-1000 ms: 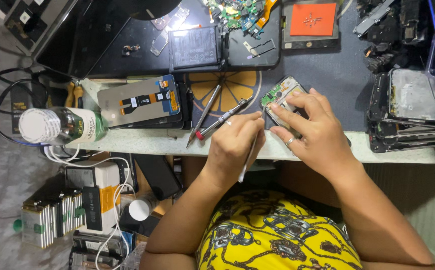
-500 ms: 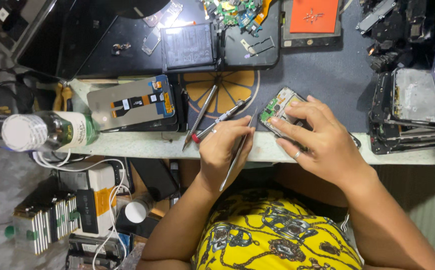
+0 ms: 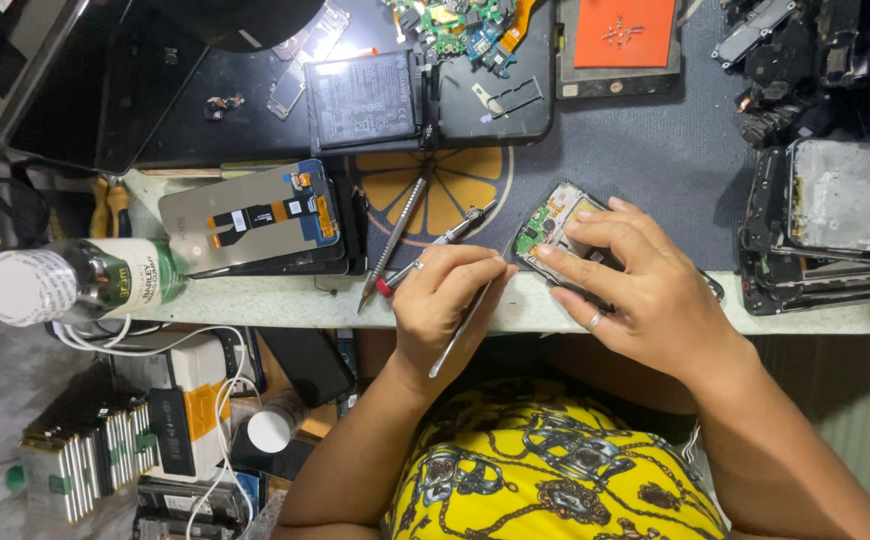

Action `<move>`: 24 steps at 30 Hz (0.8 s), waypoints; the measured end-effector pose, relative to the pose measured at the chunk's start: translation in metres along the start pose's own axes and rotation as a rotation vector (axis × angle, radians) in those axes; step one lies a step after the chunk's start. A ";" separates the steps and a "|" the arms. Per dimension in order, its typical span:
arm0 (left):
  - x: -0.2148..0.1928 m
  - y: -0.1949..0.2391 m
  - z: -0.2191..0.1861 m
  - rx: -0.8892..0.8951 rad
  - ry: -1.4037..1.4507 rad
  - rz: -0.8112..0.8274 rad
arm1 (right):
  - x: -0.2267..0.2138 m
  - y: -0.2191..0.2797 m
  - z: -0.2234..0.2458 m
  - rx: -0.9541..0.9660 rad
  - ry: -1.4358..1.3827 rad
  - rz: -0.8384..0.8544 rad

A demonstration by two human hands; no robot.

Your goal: The person disassembles a smartphone by prying open the back cover, removing the battery, and detaching internal components using tweezers and a screwdriver. The person places removed parts on the workbench and continues to separate the screen assembly from the frame.

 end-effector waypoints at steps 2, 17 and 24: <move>0.001 -0.001 0.001 -0.001 0.009 -0.003 | 0.000 0.000 0.000 -0.003 -0.002 0.003; -0.002 -0.008 -0.001 0.268 -0.270 0.196 | -0.003 -0.005 0.003 -0.040 -0.013 0.060; -0.003 -0.017 0.000 0.407 -0.400 0.301 | -0.001 -0.006 0.014 -0.008 0.033 0.142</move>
Point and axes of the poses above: each hand's wrist, its own y-axis away from the middle knuckle, its own x-axis out of the palm, z = x × y, the point moved 5 cm from there along -y, towards the middle knuckle, and after that the axes turned 9 degrees about -x, right-handed, at the moved point
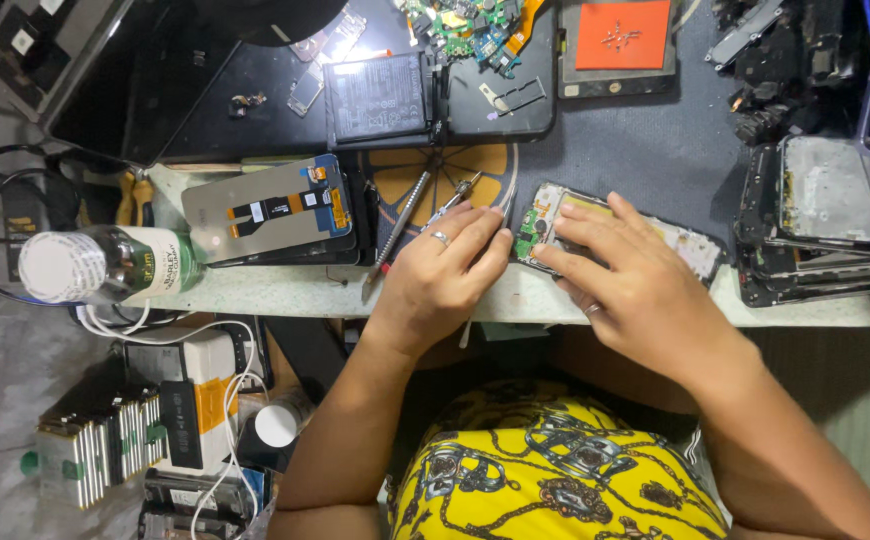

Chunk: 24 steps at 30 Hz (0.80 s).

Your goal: The person disassembles a smartphone by prying open the back cover, removing the battery, and detaching internal components using tweezers and a screwdriver. The person places removed parts on the workbench and continues to separate the screen assembly from the frame.

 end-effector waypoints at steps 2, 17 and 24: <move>0.001 0.000 -0.002 0.013 -0.051 0.035 | 0.002 0.000 0.005 0.019 0.039 0.004; -0.013 0.018 -0.007 -0.157 0.062 -0.084 | 0.034 0.005 0.022 0.136 0.222 -0.250; -0.041 0.035 -0.001 -0.335 -0.267 -0.158 | 0.038 0.008 0.020 0.134 0.233 -0.288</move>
Point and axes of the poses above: each hand's wrist, its own y-axis away from the middle knuckle, its own x-axis out of the palm, z = x × y, the point moved 5 cm from there along -y, towards the middle knuckle, and after that the axes turned 9 degrees about -x, right-handed, at the moved point
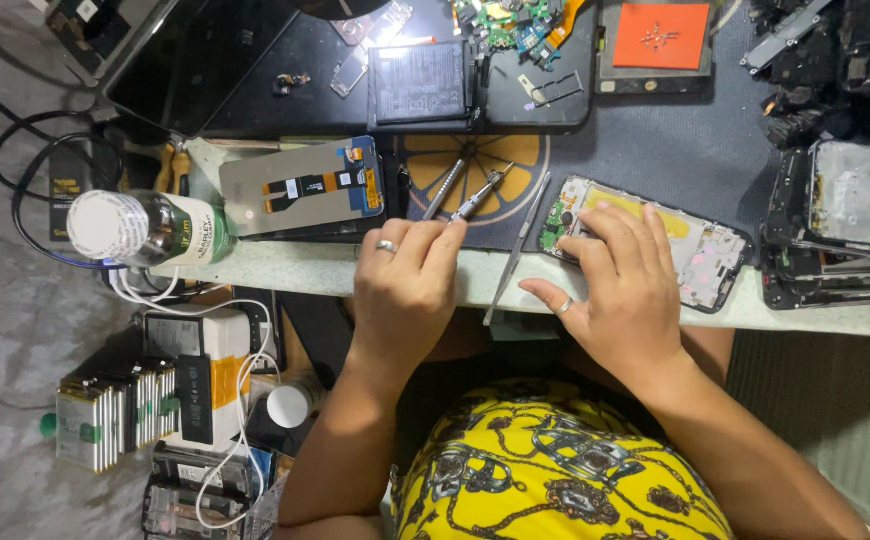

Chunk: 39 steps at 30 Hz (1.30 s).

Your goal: The person disassembles a smartphone by prying open the back cover, removing the battery, and detaching internal components using tweezers and a screwdriver. The person places removed parts on the workbench and continues to separate the screen assembly from the frame.

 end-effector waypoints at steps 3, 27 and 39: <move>-0.002 0.002 -0.003 -0.033 -0.154 -0.002 | 0.000 0.000 -0.002 -0.006 -0.013 0.002; 0.040 -0.047 -0.020 -0.029 0.719 -0.129 | -0.002 -0.001 -0.003 0.000 0.033 -0.003; 0.063 -0.037 -0.016 0.119 0.771 -0.078 | 0.000 -0.003 -0.003 -0.002 0.042 0.033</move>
Point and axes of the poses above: each hand's wrist, its own y-axis away from the middle knuckle, its own x-axis out of the palm, z = x × y, the point moved 5 cm from there along -y, towards the middle knuckle, and after that the axes turned 9 degrees about -x, right-handed, at the moved point
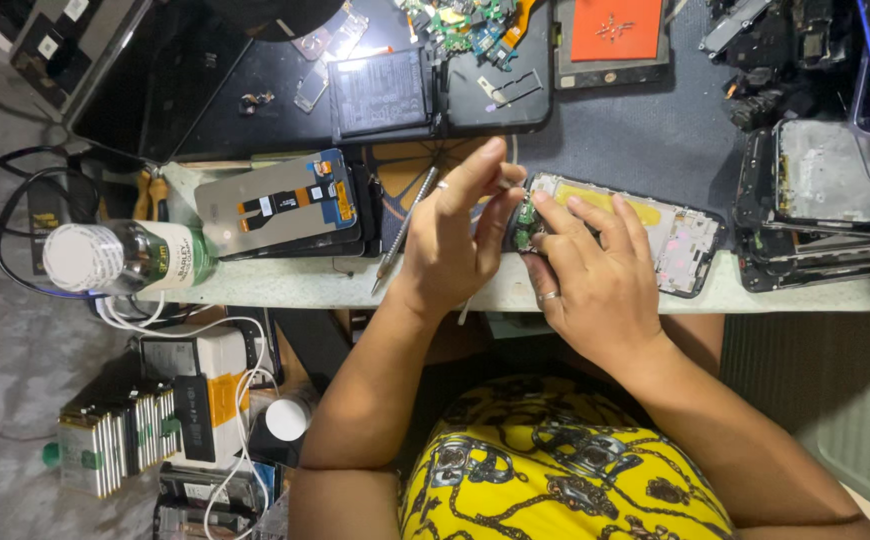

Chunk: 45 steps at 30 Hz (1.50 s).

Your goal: The person disassembles a smartphone by prying open the back cover, removing the battery, and detaching internal components using tweezers and a screwdriver. The person places removed parts on the workbench and continues to separate the screen assembly from the frame.

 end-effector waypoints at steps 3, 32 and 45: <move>0.001 -0.004 -0.003 0.036 -0.036 0.002 | -0.001 -0.001 0.000 0.000 0.010 0.008; 0.001 -0.016 -0.020 0.129 -0.136 0.071 | -0.002 -0.002 0.001 0.007 0.012 0.003; 0.002 -0.008 -0.012 0.123 -0.109 0.040 | -0.002 -0.002 0.001 0.008 0.023 0.001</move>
Point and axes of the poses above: each hand's wrist, its own y-axis away from the middle knuckle, its own x-axis out of the palm, z = x × y, the point moved 5 cm from there along -y, towards the middle knuckle, and after that the axes turned 9 degrees about -x, right-handed, at the moved point
